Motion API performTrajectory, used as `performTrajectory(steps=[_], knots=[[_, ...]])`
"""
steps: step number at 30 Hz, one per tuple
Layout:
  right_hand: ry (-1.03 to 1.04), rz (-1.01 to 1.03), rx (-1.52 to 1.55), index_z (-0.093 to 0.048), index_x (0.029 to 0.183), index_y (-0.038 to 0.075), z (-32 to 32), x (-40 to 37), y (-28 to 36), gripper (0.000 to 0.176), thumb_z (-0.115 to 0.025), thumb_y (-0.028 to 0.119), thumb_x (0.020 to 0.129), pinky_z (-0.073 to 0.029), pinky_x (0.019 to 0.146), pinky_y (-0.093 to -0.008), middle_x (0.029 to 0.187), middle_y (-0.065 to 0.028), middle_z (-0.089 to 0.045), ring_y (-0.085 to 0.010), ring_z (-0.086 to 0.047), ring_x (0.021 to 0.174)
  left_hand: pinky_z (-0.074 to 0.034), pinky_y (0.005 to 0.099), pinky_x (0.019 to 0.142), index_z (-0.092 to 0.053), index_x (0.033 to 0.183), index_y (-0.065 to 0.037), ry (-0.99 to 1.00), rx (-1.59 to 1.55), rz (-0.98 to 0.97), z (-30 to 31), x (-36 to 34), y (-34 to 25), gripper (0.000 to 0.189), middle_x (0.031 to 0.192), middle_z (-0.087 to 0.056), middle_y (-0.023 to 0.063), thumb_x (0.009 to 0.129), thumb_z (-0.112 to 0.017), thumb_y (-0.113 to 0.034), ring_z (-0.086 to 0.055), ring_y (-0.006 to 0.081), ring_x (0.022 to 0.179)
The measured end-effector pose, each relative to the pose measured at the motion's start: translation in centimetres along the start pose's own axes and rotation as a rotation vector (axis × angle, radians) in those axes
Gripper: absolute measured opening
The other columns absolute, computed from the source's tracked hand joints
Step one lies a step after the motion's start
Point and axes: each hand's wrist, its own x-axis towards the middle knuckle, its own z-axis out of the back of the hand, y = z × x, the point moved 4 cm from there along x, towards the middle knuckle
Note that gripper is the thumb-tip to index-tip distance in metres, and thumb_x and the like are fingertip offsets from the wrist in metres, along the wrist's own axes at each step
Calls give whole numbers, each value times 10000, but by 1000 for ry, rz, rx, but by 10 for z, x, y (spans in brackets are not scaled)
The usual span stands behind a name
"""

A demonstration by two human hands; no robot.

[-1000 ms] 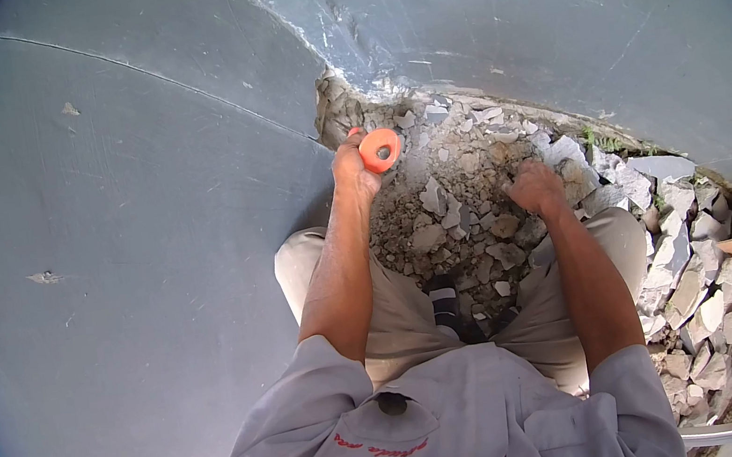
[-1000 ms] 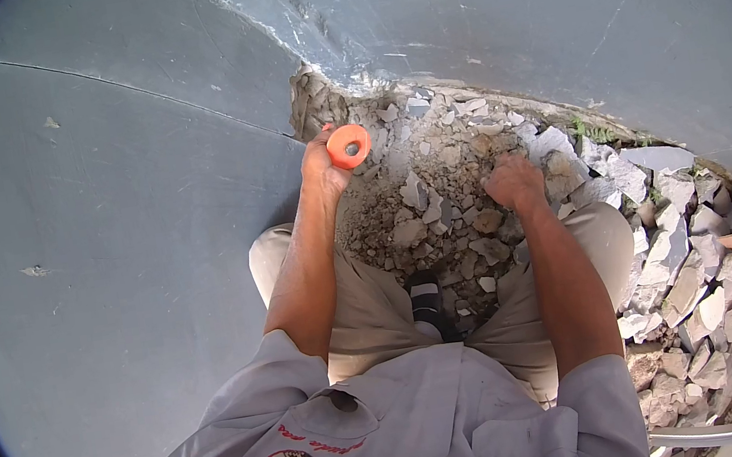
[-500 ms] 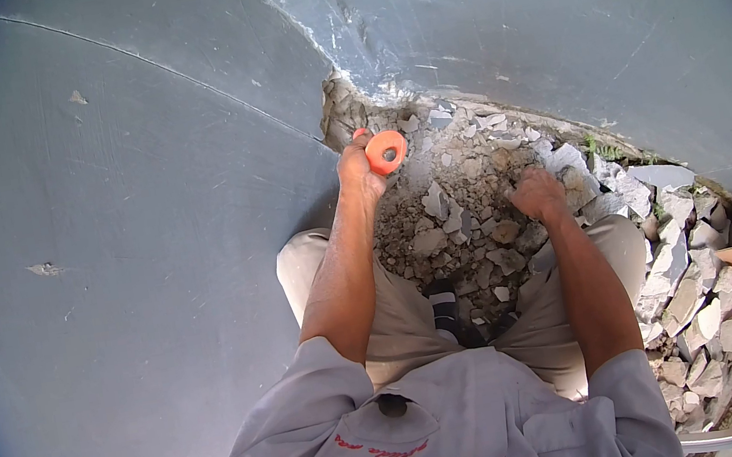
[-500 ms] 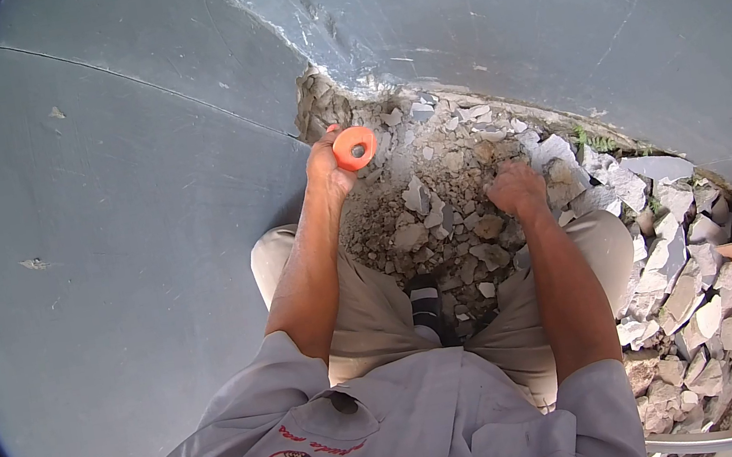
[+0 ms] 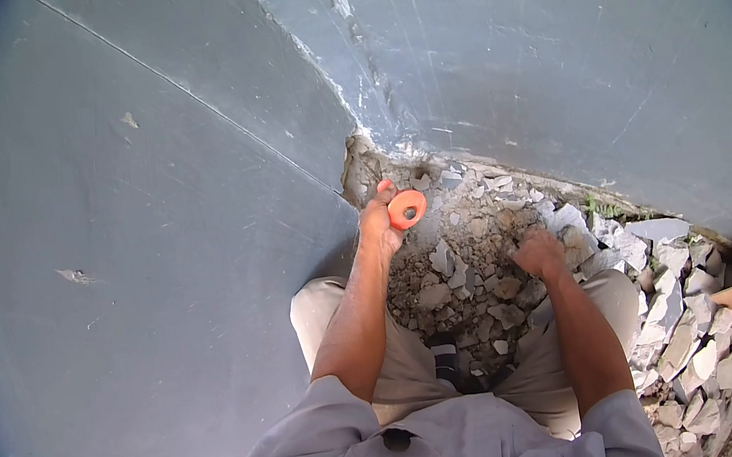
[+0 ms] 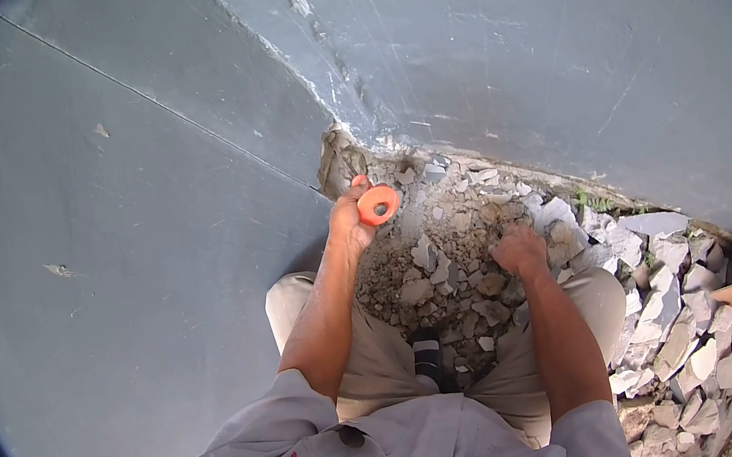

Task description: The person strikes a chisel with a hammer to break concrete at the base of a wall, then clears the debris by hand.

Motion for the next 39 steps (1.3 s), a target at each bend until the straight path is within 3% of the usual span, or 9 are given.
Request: performTrajectory(steps=[4,7,10,15,24,30,39], knots=[[31,-4,-13,-618,1205,28,-1,-1,0,550,-612,469,877,-468,1024,-416,1294,-164,-618,-312,-581,1218,-555,356,782,-612,1081,-44,14,-2,-2,-1,0,0,156,971,-637,65,944,-633,-116,-649,195,875],[11,20,-36,-604,1214,8,-4,1,0,590,-606,494,881,-460,1032,-414,1295,-180,-612,-314,-576,1223,-532,370,860,-558,1104,-71,-3,17,-6,-14,-15,-5,137,1006,-615,53,969,-535,-72,-631,201,908],[71,-13,-31,-589,1231,-1,-6,4,-1,624,-606,514,879,-457,1033,-417,1290,-198,-609,-321,-577,1217,-541,391,859,-545,1121,-74,83,-19,8,-12,-9,-3,153,1025,-619,63,969,-537,-76,-646,224,917],[7,59,-72,-582,1229,-19,-24,18,-6,661,-612,536,871,-459,1028,-421,1280,-207,-611,-331,-581,1204,-559,442,851,-534,1125,-81,72,-50,54,-22,-21,-5,162,1004,-626,135,964,-538,-93,-673,272,932],[33,31,-57,-587,1213,-28,-13,9,0,682,-601,564,874,-469,1017,-422,1251,-203,-632,-336,-584,1199,-536,405,910,-534,1109,-72,102,-143,34,-23,-21,-3,162,1053,-649,162,946,-537,-79,-646,271,991],[27,9,-64,-593,1208,-29,-15,14,-2,678,-592,563,879,-478,1006,-425,1243,-209,-635,-341,-596,1187,-555,388,846,-507,1097,-114,140,-142,174,-43,-44,-7,183,953,-627,109,928,-522,-46,-655,259,886],[37,29,-71,-608,1207,-16,-13,12,2,640,-598,534,880,-482,1001,-432,1254,-206,-632,-342,-600,1182,-561,364,800,-501,1094,-106,181,-156,119,-33,-36,0,221,992,-632,48,919,-632,-76,-652,178,874]])
